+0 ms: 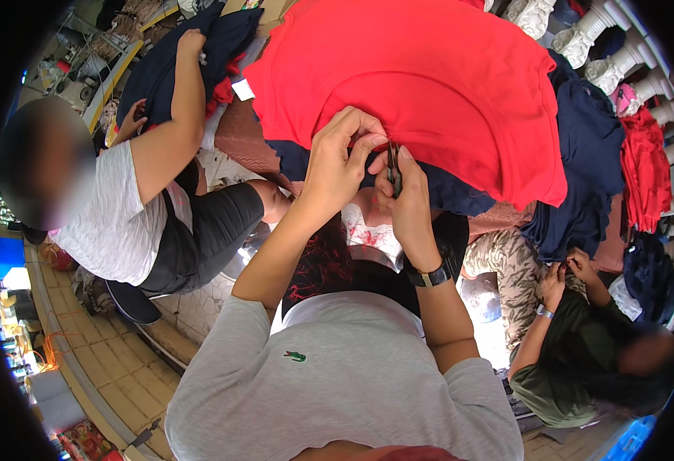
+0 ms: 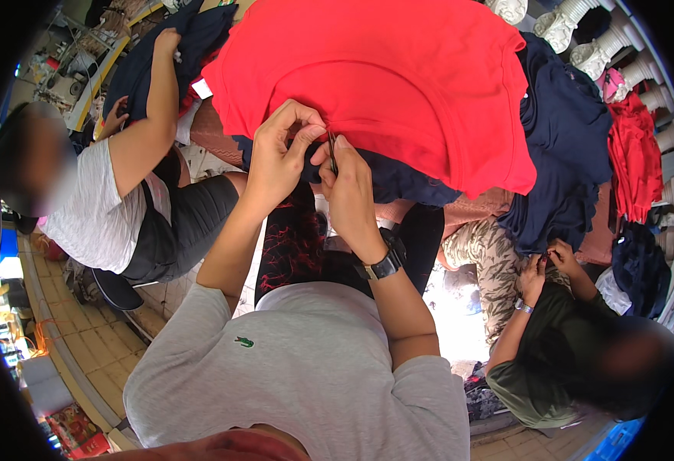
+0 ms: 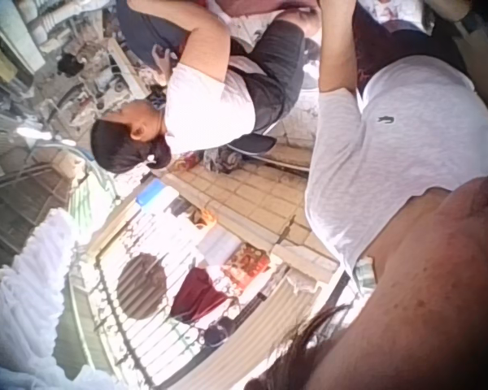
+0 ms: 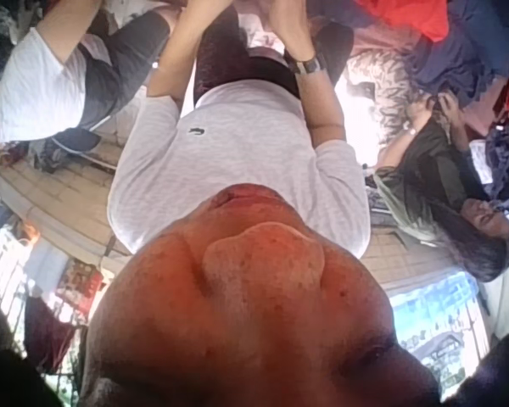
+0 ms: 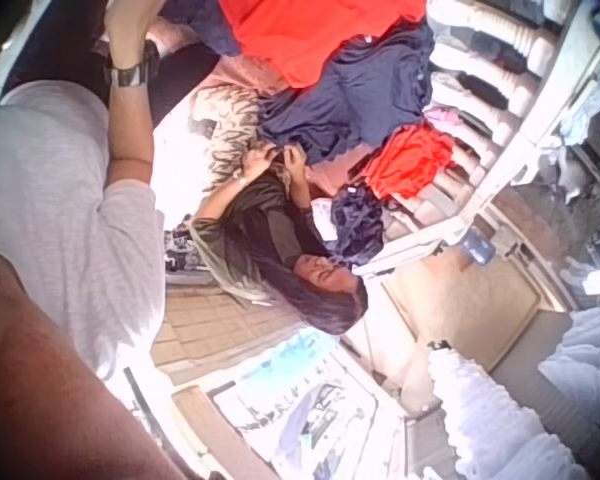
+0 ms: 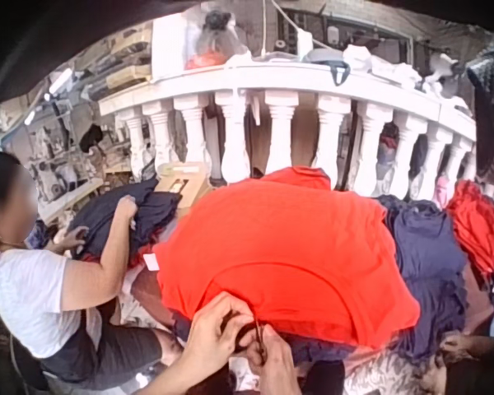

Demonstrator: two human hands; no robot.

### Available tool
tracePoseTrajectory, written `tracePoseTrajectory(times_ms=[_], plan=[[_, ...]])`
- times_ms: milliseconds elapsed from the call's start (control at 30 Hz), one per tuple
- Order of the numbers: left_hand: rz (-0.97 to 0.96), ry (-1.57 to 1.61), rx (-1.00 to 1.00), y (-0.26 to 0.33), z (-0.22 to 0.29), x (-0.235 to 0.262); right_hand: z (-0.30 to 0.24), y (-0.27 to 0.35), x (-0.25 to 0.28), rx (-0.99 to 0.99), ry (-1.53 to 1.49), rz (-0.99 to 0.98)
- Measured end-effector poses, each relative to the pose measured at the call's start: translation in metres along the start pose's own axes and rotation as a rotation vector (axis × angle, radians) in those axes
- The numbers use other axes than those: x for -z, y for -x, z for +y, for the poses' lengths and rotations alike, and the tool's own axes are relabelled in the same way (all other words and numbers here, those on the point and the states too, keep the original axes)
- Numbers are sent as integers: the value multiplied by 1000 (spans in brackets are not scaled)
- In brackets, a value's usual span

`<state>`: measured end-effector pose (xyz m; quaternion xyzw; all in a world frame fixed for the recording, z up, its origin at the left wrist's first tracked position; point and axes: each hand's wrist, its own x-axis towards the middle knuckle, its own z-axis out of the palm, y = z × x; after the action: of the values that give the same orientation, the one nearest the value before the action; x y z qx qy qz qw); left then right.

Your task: The person uses small scissors to trim loose threads and tags from a red shirt. They repeatedly lift and turn the shirt to access different areas, while two other people work on similar tasks nearby.

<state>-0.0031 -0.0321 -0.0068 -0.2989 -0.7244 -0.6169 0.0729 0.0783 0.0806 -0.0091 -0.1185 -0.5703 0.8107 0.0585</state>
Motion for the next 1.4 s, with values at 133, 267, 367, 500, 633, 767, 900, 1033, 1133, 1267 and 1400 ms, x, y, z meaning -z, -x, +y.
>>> tracePoseTrajectory(times_ms=[133, 267, 367, 500, 633, 767, 900, 1033, 1133, 1267, 1400], plan=[[-52, 125, 90, 0, 1, 3, 0, -7, -6, 27, 9, 23], [-87, 148, 103, 0, 1, 6, 1, -12, -5, 62, 41, 22], [-57, 96, 19, -2, 0, 5, -1, -16, -8, 60, 59, 63], [-55, 54, 5, -4, -9, 5, 8, -22, -7, 129, 78, 69], [-38, 91, 20, -2, -11, 8, 16, -25, -3, 142, 28, 51], [-308, 38, 107, 21, 9, 40, -1, 0, 10, 70, 24, 49], [-859, -45, 267, 59, 6, 59, -4, 17, 21, 140, 232, 93], [-283, -215, -140, 47, 8, 60, 6, 21, 17, 196, 371, 110], [91, -383, -169, 29, 16, 62, 10, 19, 14, 235, 404, 76], [86, -382, -331, 15, 10, 40, 10, 17, 4, 305, 371, 126], [59, -246, -322, 2, 9, 13, -1, 5, -7, 348, 167, 270]])
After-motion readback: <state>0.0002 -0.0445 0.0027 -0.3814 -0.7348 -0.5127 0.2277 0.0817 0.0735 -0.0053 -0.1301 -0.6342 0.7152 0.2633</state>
